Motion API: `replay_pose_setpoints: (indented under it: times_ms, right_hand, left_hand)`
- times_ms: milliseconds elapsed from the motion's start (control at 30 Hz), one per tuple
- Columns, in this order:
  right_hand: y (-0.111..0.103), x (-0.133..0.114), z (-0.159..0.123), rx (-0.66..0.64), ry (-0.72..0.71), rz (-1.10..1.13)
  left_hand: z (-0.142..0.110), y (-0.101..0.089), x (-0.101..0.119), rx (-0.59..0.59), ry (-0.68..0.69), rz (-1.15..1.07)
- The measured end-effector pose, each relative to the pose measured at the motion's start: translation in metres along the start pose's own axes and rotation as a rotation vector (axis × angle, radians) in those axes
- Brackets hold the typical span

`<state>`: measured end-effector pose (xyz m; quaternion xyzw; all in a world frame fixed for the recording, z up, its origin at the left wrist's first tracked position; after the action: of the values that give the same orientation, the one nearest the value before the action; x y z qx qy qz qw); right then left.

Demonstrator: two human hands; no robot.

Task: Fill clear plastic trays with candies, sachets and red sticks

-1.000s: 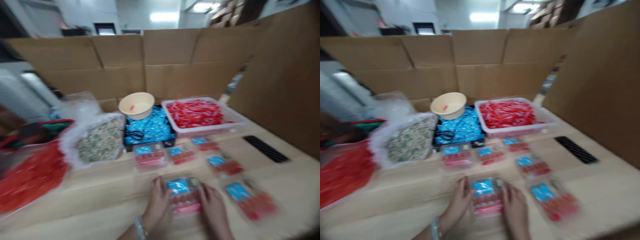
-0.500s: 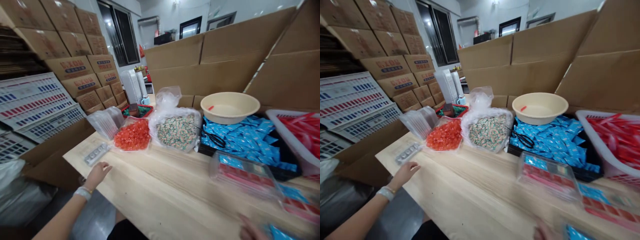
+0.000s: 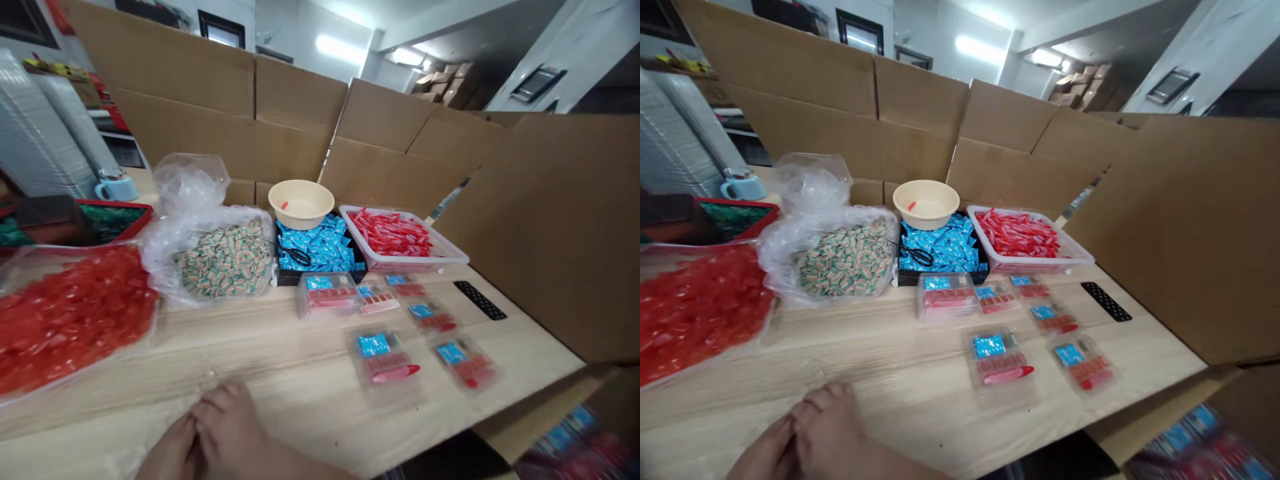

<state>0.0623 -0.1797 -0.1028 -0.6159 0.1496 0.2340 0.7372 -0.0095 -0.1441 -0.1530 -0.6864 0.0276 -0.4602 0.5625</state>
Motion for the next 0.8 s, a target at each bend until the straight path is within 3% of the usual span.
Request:
replay_pose_setpoints:
  times_ms: [100, 233, 367, 500, 600, 700, 800]
  right_hand:
    - [-0.011, 0.032, -0.008, 0.034, 0.076, -0.075]
    - [-0.018, 0.055, -0.013, 0.119, 0.119, -0.177]
    - [-0.01, 0.058, -0.004, 0.119, 0.103, -0.172]
    - [-0.006, 0.057, 0.01, -0.008, 0.05, -0.076]
    - [-0.026, 0.053, 0.041, -0.08, 0.007, -0.004]
    - [-0.059, 0.052, 0.097, -0.026, 0.033, 0.033]
    - [-0.065, 0.049, 0.152, 0.007, 0.041, 0.064]
  left_hand:
    - [0.015, 0.004, 0.022, -0.049, 0.141, 0.053]
    - [0.017, -0.02, 0.02, 0.024, 0.161, 0.211]
    - [0.017, -0.029, 0.029, -0.087, 0.09, 0.167]
    - [0.033, -0.045, 0.028, -0.164, -0.016, 0.039]
    - [0.072, -0.081, 0.016, -0.059, -0.035, -0.085]
    - [0.126, -0.141, -0.006, 0.184, -0.026, -0.035]
    - [0.151, -0.199, -0.045, 0.425, -0.08, 0.081]
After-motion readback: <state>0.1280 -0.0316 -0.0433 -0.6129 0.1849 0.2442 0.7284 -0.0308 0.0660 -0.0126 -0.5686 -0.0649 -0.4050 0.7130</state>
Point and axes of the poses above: each hand's wrist, its own z-axis towards the middle knuckle, its own y-axis out of the palm, x = y × z, the point moved 9 cm from there along z, towards the middle knuckle, and after that the axes turned 5 degrees about y, right-handed, at the moved point
